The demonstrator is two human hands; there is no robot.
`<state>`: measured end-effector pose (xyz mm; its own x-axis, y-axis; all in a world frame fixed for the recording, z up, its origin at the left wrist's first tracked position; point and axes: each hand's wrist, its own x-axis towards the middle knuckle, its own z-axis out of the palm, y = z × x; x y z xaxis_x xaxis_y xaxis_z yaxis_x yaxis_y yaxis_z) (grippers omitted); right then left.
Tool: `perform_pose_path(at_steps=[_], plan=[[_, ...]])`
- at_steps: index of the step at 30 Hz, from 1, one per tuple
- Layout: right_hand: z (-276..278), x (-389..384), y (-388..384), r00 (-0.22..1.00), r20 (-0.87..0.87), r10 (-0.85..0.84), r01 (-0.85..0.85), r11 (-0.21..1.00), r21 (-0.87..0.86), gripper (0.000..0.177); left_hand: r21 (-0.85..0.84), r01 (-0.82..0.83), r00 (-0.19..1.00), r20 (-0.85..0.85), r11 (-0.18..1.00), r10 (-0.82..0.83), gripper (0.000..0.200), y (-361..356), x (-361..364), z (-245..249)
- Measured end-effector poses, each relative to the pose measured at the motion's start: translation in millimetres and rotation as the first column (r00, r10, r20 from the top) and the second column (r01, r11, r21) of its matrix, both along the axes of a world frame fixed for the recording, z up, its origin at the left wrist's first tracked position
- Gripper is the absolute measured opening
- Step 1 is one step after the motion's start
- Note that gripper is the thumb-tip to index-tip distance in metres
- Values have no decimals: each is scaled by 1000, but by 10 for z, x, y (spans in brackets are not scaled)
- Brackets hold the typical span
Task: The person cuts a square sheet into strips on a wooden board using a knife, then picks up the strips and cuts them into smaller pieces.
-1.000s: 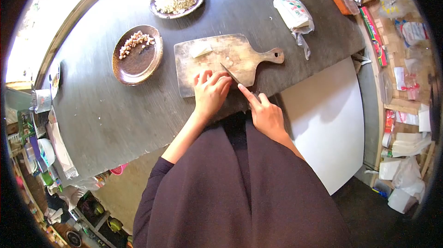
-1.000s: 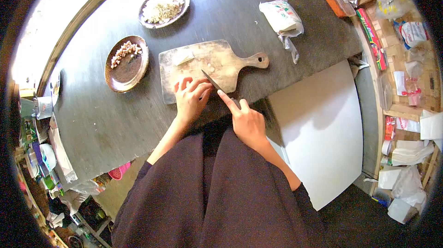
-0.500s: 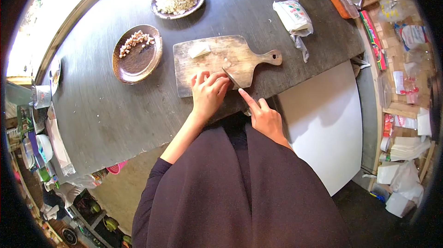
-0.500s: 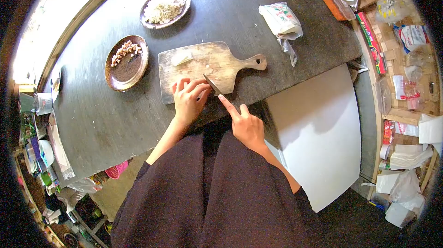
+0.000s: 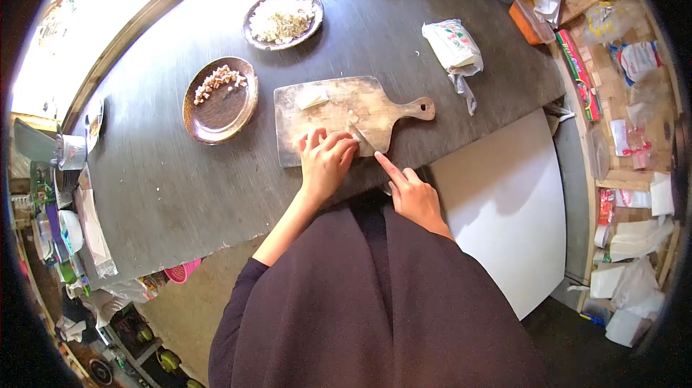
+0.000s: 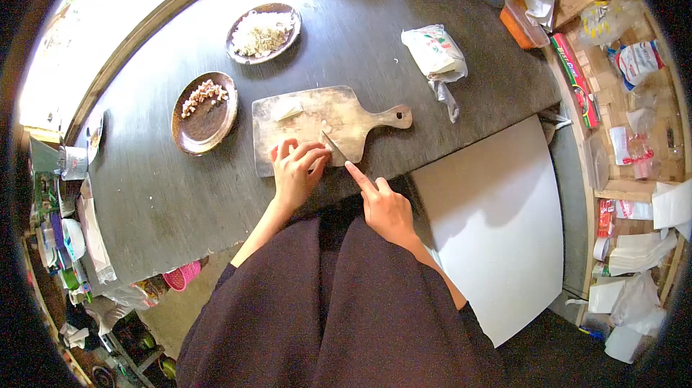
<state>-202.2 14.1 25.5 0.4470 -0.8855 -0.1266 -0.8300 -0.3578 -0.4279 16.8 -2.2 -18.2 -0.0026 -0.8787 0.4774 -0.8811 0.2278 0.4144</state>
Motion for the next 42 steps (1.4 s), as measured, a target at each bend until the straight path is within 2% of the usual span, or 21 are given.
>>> perform_pose_path(at_steps=[4,12,15,17,19,28,30,34,42], plan=[[-12,-26,-70,1000,4,24,-24,1000,-4,71,20,-18,999,-27,1000,18,17,17,-36,5],[-21,-180,-163,978,203,47,-41,998,-38,66,-36,-38,997,-62,999,36,17,75,-223,-18],[-30,-252,-157,978,200,61,-56,998,-29,67,-29,-65,995,-82,997,62,19,90,-274,-39],[-16,-297,-149,979,190,71,-68,997,-22,67,-16,-82,992,-98,997,80,20,97,-294,-73],[-4,-333,-142,980,180,84,-82,996,-16,68,-84,-118,990,-82,989,112,18,98,-317,-111],[12,-367,-181,990,89,105,-111,992,61,67,-60,-192,978,-90,980,187,19,118,-383,-118],[-9,-394,-195,989,61,138,-139,990,14,67,-60,-194,979,-80,979,189,19,112,-385,-112],[17,-398,-199,987,42,156,-157,987,31,67,-35,-192,980,-65,981,190,21,123,-377,-93],[4,-330,-112,987,-53,150,-155,980,-121,74,-42,-175,983,-64,984,173,22,121,-363,-130]])
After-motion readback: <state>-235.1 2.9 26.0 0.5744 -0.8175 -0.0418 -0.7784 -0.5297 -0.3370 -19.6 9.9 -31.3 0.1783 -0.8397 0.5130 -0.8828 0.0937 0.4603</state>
